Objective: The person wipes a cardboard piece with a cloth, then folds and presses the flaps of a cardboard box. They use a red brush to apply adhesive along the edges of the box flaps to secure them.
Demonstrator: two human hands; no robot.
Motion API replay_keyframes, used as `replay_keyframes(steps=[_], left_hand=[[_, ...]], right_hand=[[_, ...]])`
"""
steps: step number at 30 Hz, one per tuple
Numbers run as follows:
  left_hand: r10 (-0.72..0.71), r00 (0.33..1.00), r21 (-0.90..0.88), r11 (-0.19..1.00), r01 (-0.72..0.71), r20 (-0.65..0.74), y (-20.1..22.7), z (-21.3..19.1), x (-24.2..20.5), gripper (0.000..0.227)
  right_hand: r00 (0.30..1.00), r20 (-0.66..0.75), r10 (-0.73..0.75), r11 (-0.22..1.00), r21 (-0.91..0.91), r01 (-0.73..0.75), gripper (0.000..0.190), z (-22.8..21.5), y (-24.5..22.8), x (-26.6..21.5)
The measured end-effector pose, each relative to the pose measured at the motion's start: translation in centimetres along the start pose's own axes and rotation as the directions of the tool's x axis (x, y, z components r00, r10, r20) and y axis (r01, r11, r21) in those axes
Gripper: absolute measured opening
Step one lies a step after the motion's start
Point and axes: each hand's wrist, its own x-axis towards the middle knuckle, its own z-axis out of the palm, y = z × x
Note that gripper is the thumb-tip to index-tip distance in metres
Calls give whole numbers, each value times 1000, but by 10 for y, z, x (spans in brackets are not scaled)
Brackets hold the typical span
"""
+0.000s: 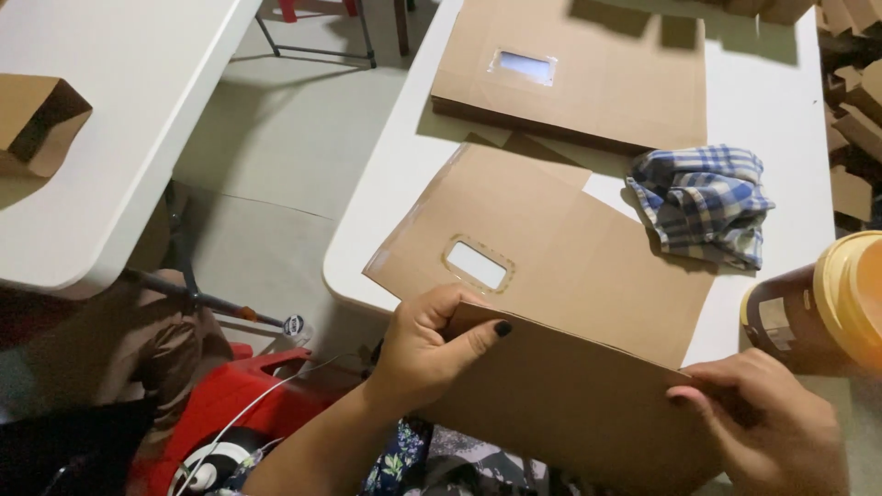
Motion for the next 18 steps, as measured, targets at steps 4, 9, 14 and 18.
replay_keyframes(steps=[4,9,14,18], left_hand=[[-13,1000,10,1000,13,10,-5,4,-1,13],[29,1000,-25,999,-29,8,-12,8,-2,12],[29,985,-107,994,-11,170,-2,-2,10,5],[158,966,295,931,-216,207,24,-13,27,28]], right_hand=[[1000,4,-17,1000,16,17,12,-6,-3,4],[999,22,-43,999,-2,43,14,-12,-7,4],[998,34,-58,998,23,57,13,-20,-10,7],[999,36,26,1000,13,-27,17,-26,-26,15]])
